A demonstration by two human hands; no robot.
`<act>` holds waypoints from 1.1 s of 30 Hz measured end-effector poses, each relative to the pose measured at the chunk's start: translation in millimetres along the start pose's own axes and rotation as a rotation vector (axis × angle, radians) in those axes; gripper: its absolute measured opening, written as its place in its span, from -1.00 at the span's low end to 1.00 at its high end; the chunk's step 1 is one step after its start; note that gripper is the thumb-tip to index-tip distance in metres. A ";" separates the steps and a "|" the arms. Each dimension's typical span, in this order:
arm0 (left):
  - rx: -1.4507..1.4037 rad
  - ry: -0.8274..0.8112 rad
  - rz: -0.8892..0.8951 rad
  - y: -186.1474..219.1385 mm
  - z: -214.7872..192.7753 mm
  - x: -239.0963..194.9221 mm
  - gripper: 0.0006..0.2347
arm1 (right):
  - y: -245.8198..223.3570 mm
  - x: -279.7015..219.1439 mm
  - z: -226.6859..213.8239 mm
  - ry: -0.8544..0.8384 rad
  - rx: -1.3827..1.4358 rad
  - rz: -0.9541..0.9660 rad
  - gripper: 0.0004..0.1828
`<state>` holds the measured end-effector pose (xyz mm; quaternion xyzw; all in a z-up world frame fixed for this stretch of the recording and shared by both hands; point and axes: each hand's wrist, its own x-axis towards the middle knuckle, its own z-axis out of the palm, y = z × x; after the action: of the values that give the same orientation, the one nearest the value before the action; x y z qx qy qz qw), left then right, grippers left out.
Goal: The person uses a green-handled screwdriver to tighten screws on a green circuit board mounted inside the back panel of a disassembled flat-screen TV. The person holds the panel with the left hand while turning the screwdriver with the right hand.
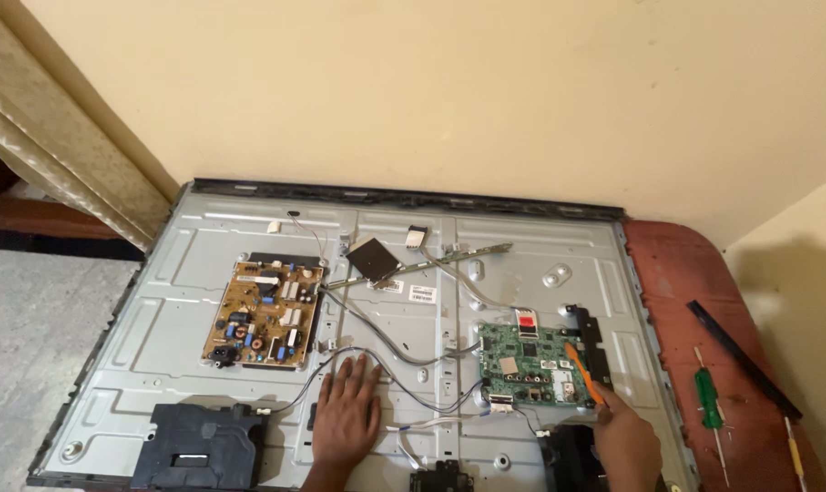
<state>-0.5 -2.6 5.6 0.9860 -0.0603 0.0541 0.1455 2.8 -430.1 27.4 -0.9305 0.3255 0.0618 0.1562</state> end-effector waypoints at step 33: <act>0.038 -0.001 0.011 -1.1 0.0 0.5 -0.53 | -63.9 -61.3 29.2 -0.153 0.169 -0.194 -0.54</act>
<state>0.1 -1.6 5.4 0.9883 -0.0649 0.0557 0.1263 -5.5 -337.2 29.1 -0.9337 0.2250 0.0895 0.2636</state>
